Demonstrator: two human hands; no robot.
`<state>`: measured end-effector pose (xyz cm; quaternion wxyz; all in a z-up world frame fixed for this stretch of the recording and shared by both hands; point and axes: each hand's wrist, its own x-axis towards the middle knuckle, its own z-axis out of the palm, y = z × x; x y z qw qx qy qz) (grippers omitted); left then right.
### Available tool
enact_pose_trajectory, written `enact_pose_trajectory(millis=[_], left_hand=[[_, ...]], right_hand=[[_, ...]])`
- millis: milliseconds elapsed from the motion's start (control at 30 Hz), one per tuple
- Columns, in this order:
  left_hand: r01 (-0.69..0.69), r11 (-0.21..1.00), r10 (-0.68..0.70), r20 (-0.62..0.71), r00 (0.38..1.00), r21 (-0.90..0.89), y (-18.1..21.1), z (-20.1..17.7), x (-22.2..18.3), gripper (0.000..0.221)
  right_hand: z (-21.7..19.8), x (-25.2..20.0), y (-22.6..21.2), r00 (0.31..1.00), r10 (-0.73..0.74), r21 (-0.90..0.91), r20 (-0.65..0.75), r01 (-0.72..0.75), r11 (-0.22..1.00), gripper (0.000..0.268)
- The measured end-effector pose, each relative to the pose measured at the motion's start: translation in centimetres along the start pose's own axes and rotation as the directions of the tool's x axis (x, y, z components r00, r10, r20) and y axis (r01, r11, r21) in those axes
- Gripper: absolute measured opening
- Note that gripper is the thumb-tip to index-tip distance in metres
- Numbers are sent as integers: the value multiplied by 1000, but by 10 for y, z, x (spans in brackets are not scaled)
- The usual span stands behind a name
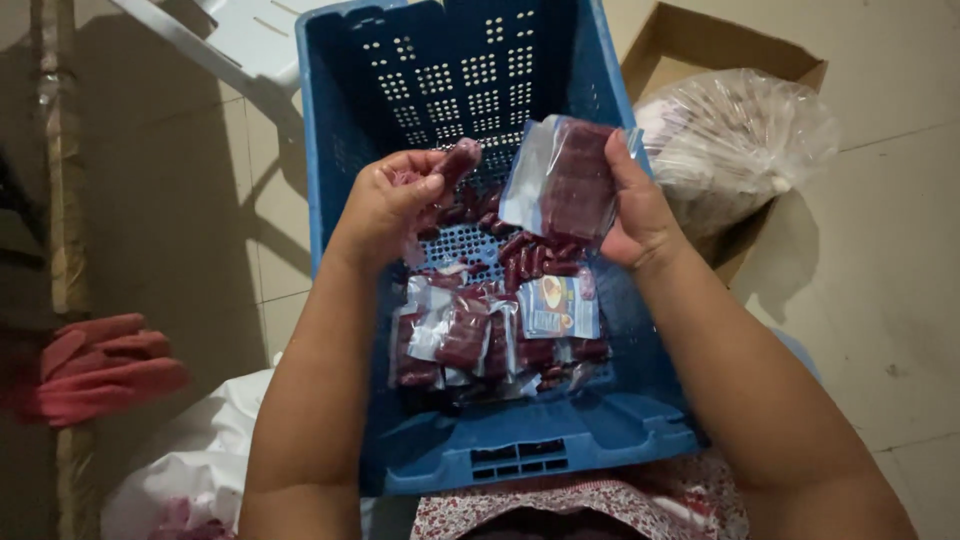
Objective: The person picks up plastic bags containing sausages from a blue crate, handles them to arrange or count them, and places some into a white bag.
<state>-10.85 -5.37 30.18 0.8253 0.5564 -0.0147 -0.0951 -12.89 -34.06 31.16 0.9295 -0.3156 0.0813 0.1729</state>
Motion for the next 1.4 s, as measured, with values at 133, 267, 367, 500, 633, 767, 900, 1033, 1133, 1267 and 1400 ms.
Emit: enact_pose_trajectory(millis=[133,267,367,500,633,767,900,1033,1133,1267,1400], left_hand=[[-31,991,35,32,999,-128,-14,-8,-4,37],[-17,973,38,88,995,-228,-16,4,-5,37],[-12,952,47,108,993,-304,-17,13,-12,41],[4,932,50,141,989,-363,-18,16,-18,39],[105,901,-16,210,978,-421,-19,11,-15,41],[126,900,-16,256,967,-418,-17,11,-15,37],[154,912,-56,255,965,-379,-17,10,-14,36],[125,952,-55,244,968,-279,-18,11,-13,36],[37,996,-26,133,991,-76,10,32,-31,35],[-44,997,39,75,996,66,-7,22,-22,32],[-129,955,107,98,989,268,-26,14,-15,35]], right_hand=[[0,-10,14,999,30,-20,-34,-30,999,49],[17,-20,30,997,42,-7,-66,-43,999,49],[9,-15,44,995,88,71,-54,-84,994,51],[5,-12,49,993,115,59,-41,-113,992,54],[-14,1,44,995,99,48,-16,-98,994,58],[-2,-5,35,996,87,57,9,-88,995,53],[2,-6,29,997,71,74,1,-71,995,51],[-2,-5,29,997,71,83,-13,-70,994,51],[21,-14,24,997,72,62,-24,-70,996,50],[1,-3,30,998,57,50,-27,-55,997,51],[-1,-1,34,995,96,55,5,-96,994,59]])
